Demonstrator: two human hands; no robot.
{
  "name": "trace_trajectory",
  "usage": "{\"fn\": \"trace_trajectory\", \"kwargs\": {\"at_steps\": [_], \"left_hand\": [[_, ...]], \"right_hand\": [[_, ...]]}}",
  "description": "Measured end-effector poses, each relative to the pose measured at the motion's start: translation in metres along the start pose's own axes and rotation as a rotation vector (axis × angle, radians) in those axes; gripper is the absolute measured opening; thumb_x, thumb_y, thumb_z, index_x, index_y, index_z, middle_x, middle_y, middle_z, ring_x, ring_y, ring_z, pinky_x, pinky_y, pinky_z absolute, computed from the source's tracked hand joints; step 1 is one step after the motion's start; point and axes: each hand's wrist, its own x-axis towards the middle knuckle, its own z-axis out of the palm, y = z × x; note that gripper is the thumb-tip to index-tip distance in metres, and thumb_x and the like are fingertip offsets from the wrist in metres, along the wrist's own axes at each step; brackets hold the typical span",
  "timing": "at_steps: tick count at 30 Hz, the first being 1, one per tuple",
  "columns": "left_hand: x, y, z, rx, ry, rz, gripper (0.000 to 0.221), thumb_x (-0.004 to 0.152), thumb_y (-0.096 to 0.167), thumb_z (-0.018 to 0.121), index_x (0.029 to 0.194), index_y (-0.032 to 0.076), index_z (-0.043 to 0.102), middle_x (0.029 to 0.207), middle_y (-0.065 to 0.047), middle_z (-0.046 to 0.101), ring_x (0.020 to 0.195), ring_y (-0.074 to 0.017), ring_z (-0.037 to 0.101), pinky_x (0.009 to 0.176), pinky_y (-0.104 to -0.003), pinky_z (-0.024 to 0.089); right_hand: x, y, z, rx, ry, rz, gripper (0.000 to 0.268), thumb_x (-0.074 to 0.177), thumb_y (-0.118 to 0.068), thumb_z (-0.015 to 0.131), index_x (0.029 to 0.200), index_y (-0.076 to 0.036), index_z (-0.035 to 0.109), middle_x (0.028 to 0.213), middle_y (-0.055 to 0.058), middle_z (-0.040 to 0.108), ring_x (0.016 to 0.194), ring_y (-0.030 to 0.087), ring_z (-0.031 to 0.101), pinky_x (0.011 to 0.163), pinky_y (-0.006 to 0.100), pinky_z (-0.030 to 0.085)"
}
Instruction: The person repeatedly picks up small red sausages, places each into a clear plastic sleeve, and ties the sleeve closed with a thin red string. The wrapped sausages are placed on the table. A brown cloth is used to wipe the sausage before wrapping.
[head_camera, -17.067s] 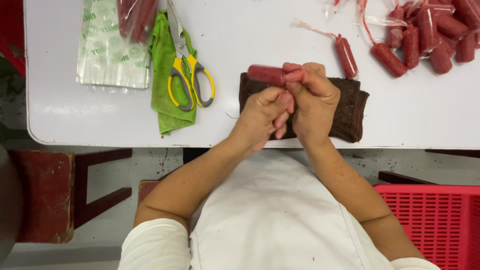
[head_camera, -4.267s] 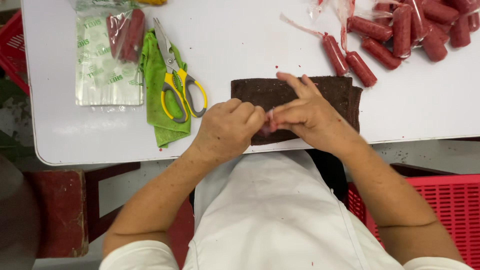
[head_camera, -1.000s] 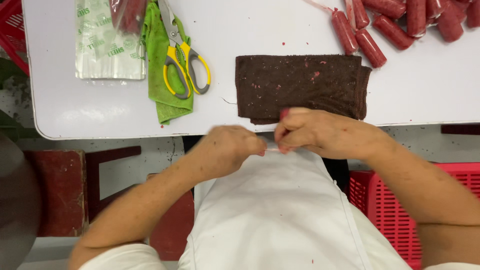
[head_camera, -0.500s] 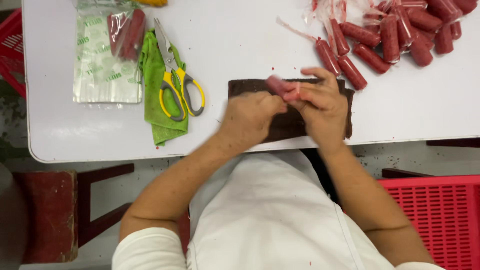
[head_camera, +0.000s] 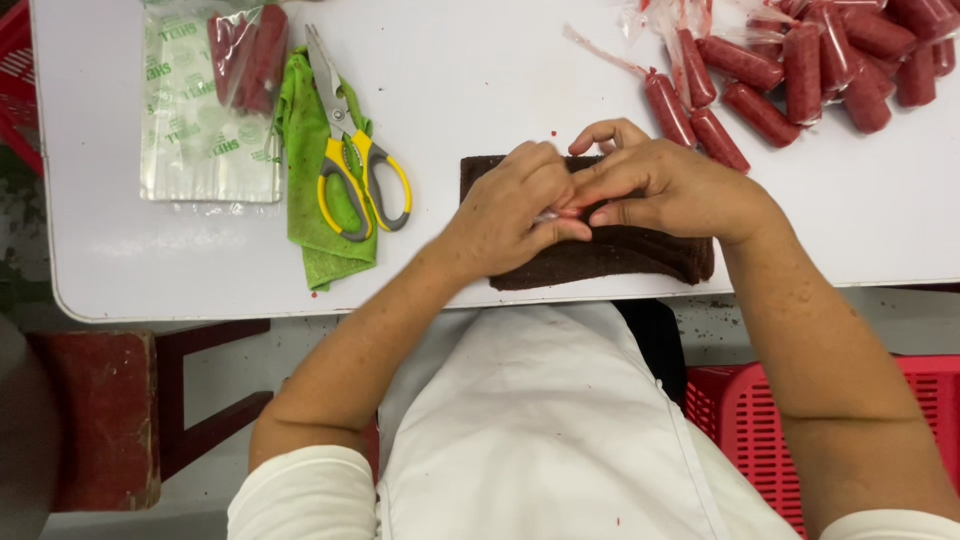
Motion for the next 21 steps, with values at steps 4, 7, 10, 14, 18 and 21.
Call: {"fn": "trace_trajectory", "kwargs": {"at_steps": [4,7,10,14,18,21], "left_hand": [[-0.028,0.011,0.037,0.326,0.357,-0.063,0.038,0.096,0.041,0.065,0.113,0.009,0.055,0.102,-0.008,0.049,0.091,-0.0264,0.059,0.079,-0.035,0.053],[-0.034,0.023,0.05,0.06,0.498,-0.334,0.061,0.095,0.036,0.071,0.142,0.007,0.045,0.114,-0.011,0.052,0.085,-0.0208,0.059,0.072,-0.03,0.053],[-0.004,0.016,0.039,-0.202,0.614,-0.39,0.037,0.095,0.025,0.072,0.126,0.014,0.056,0.105,-0.004,0.05,0.075,-0.0125,0.058,0.065,-0.023,0.05],[0.024,0.003,0.028,-0.19,0.486,-0.2,0.008,0.094,0.017,0.07,0.098,0.019,0.077,0.104,0.002,0.066,0.075,-0.0107,0.068,0.068,-0.023,0.056],[0.047,-0.002,-0.015,-0.22,0.246,-0.053,0.014,0.101,0.021,0.062,0.1,0.02,0.075,0.083,0.001,0.066,0.067,-0.0179,0.067,0.062,-0.029,0.057],[0.068,-0.064,-0.045,0.379,0.138,0.221,0.019,0.101,0.015,0.052,0.088,0.019,0.066,0.077,-0.001,0.065,0.073,-0.0225,0.068,0.061,-0.037,0.055]], "right_hand": [[-0.006,0.02,0.054,0.247,0.484,0.114,0.019,0.093,-0.012,0.072,0.109,-0.001,0.075,0.11,0.015,0.074,0.117,0.029,0.058,0.105,0.047,0.045],[0.005,0.013,0.098,0.368,0.941,0.197,0.016,0.091,-0.008,0.078,0.104,0.0,0.074,0.104,0.014,0.075,0.102,0.023,0.07,0.092,0.038,0.056],[0.012,0.03,0.109,0.35,1.075,0.159,0.028,0.089,-0.003,0.078,0.11,-0.003,0.06,0.094,0.011,0.073,0.087,0.016,0.068,0.08,0.03,0.057],[0.008,0.047,0.097,0.167,1.081,0.266,0.031,0.088,-0.006,0.07,0.117,-0.006,0.06,0.081,0.009,0.069,0.067,0.013,0.059,0.058,0.028,0.05],[0.017,0.011,0.062,-0.233,0.808,0.064,0.025,0.096,-0.018,0.066,0.089,0.006,0.067,0.076,0.029,0.065,0.067,0.043,0.066,0.062,0.05,0.052],[0.022,0.021,0.044,0.283,0.607,0.143,0.038,0.101,-0.024,0.055,0.072,-0.005,0.069,0.067,0.01,0.07,0.059,0.02,0.069,0.063,0.032,0.055]]}}
